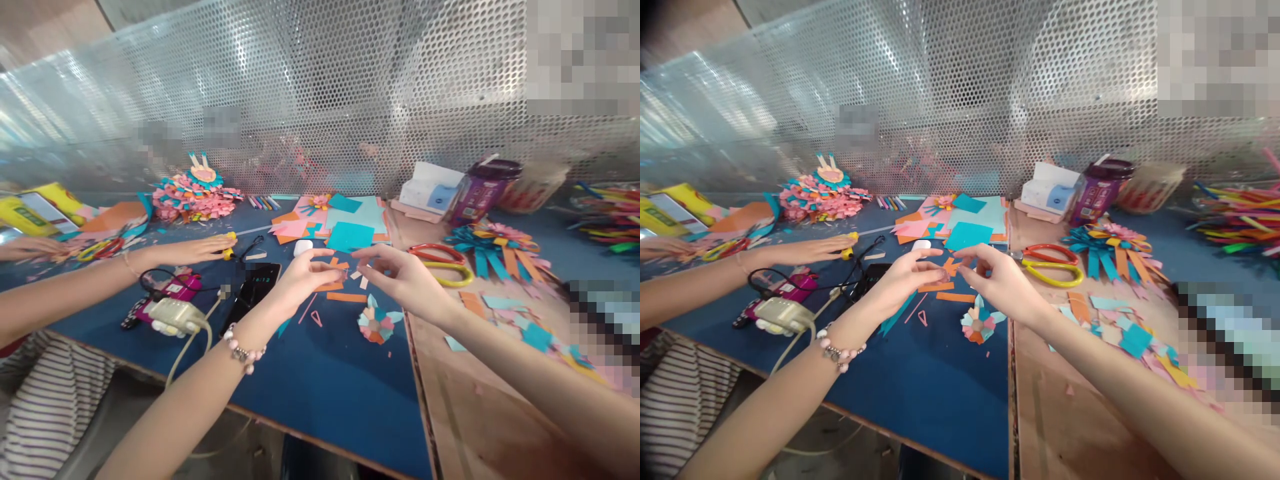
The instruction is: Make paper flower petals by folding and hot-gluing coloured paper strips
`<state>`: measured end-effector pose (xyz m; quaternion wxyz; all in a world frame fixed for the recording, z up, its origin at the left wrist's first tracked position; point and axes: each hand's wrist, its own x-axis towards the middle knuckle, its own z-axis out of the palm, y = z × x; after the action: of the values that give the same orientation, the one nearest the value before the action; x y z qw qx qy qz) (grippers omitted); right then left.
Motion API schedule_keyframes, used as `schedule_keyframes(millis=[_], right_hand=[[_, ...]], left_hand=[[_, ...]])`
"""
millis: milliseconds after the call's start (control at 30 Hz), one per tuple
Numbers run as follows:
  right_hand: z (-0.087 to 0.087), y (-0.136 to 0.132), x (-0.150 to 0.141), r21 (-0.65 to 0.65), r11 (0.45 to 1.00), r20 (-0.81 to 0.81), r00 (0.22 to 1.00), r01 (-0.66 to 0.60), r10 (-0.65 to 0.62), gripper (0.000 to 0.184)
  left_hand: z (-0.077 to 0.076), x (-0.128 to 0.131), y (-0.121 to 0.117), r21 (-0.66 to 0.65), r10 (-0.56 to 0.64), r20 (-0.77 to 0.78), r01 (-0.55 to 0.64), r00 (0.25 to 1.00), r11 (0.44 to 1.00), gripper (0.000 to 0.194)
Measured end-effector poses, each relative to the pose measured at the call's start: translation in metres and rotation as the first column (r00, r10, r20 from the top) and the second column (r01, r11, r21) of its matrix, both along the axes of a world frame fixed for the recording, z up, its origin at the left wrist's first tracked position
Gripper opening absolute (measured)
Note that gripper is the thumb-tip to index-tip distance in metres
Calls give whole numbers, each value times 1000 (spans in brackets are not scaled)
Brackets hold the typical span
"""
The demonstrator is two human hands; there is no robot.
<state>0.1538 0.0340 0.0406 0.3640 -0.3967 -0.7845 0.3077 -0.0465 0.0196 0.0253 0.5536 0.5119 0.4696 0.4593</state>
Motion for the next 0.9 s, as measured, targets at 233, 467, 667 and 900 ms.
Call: schedule_keyframes(millis=[233,467,667,900], right_hand=[[1,-2,-2,55,997,-25,998,-59,60,23],[1,0,-1,-8,997,-33,997,-73,72,26],[-5,-4,-6,-31,1000,5,1000,-3,3,25],[-19,-6,-11,-99,995,49,999,-4,9,35]], left_hand=[[2,1,-2,20,-5,-16,5,1000,1000,50],[3,1,-3,36,12,-43,-10,999,999,52],[3,1,-4,66,25,-61,-21,998,998,48],[7,4,-5,105,53,-80,-44,995,993,49]])
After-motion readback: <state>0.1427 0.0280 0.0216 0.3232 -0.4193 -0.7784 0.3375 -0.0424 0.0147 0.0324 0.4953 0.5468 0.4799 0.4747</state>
